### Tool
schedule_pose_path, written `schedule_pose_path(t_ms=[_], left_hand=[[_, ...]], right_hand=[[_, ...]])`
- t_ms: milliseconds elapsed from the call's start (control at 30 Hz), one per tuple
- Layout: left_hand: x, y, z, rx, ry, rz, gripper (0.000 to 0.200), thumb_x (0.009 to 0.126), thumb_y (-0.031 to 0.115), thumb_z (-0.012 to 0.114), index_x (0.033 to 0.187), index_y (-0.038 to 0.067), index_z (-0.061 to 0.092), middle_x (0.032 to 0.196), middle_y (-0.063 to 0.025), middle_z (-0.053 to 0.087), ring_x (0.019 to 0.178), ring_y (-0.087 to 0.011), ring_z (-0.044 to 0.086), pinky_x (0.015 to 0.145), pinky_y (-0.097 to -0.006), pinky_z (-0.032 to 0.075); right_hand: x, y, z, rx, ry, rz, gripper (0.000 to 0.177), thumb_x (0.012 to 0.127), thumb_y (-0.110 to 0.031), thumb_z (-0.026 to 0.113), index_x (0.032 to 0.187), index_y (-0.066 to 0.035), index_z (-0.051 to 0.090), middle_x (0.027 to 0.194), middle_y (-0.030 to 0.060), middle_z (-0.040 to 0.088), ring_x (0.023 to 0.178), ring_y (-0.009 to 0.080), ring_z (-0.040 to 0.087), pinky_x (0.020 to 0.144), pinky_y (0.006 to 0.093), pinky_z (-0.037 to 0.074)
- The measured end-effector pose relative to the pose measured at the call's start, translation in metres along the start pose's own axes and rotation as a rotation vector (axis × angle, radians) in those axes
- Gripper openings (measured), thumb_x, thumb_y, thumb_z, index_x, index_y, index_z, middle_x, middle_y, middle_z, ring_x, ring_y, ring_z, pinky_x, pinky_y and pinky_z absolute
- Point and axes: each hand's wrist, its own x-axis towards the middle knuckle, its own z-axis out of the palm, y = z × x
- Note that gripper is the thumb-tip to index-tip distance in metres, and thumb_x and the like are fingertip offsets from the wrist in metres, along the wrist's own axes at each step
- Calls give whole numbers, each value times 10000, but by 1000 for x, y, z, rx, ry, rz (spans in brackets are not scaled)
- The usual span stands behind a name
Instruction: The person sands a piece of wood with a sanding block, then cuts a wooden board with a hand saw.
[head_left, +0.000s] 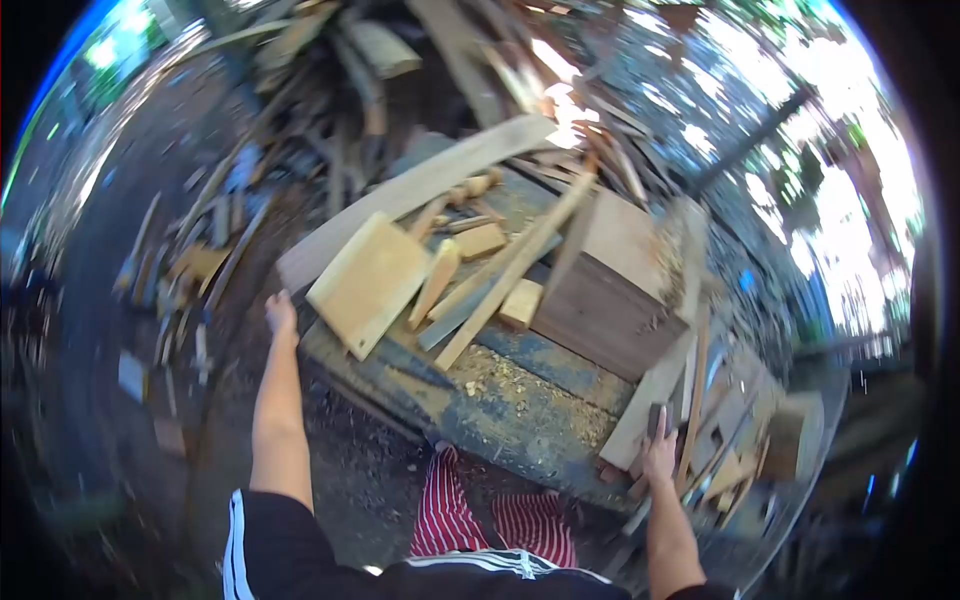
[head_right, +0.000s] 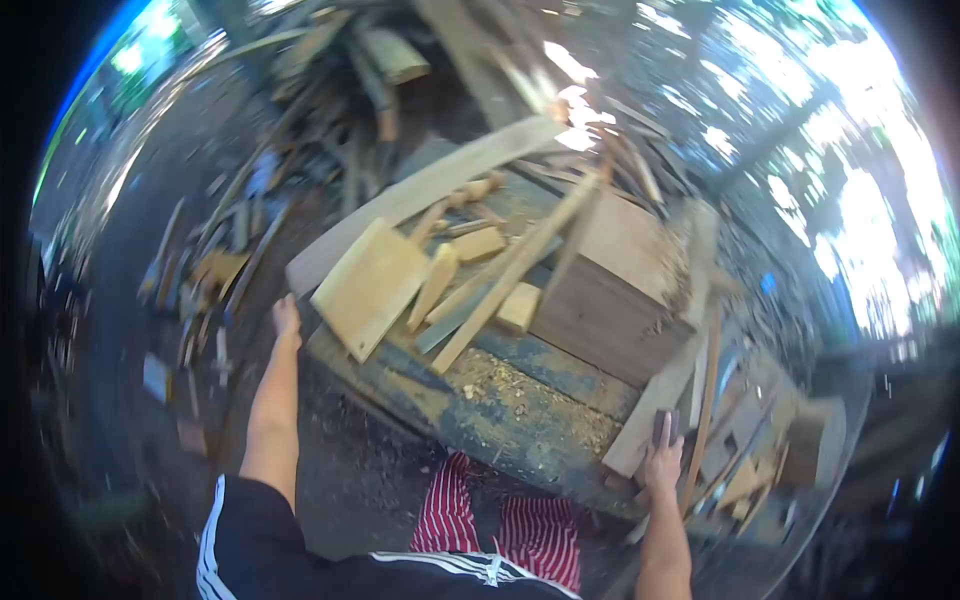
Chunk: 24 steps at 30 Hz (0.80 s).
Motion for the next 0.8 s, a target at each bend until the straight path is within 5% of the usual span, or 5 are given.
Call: schedule_pose_path(t_ms=[233, 433, 567, 733, 800], left_hand=[[83, 28, 36, -612, -401, -457, 679, 851, 307, 743, 1395, 49, 429, 1369, -141, 502, 1269, -305, 471, 1064, -481, 400], [76, 50, -25, -660, -707, -71, 384, 918, 191, 666, 1254, 49, 549, 1272, -97, 557, 1141, -242, 542, 886, -397, 480], [54, 119, -30, -891, -841, 205, 454, 995, 192, 543, 1415, 54, 442, 1446, -144, 402, 1303, -282, 435, 1022, -466, 515], [78, 233, -41, -270, -395, 908, 479, 951, 43, 577, 1418, 93, 485, 1433, -152, 353, 1245, -295, 488, 909, -386, 605], [33, 293, -74, -454, -456, 789, 503, 931, 24, 598, 1417, 90, 486, 1443, -160, 347, 1236, -294, 494, 909, -378, 603]], right_hand=[[-6, -37, -14, -153, -30, 205, 818, 903, -161, 548, 1535, -426, 100, 1313, 237, 424, 1115, 433, 516, 861, 508, 517], [-1, -46, -8, -109, 68, 195, 743, 869, -139, 519, 1508, -414, 256, 1223, 187, 470, 1081, 416, 533, 877, 508, 508], [-5, -53, -10, -196, 55, 260, 757, 892, -148, 517, 1501, -478, 213, 1213, 182, 478, 1058, 382, 549, 838, 518, 512], [0, -52, -8, -194, -54, 324, 819, 932, -137, 484, 1496, -558, 65, 1326, 158, 447, 1130, 333, 523, 858, 481, 479], [1, -47, -2, -169, -26, 320, 821, 933, -133, 482, 1496, -560, 64, 1318, 154, 451, 1129, 328, 522, 866, 481, 476]])
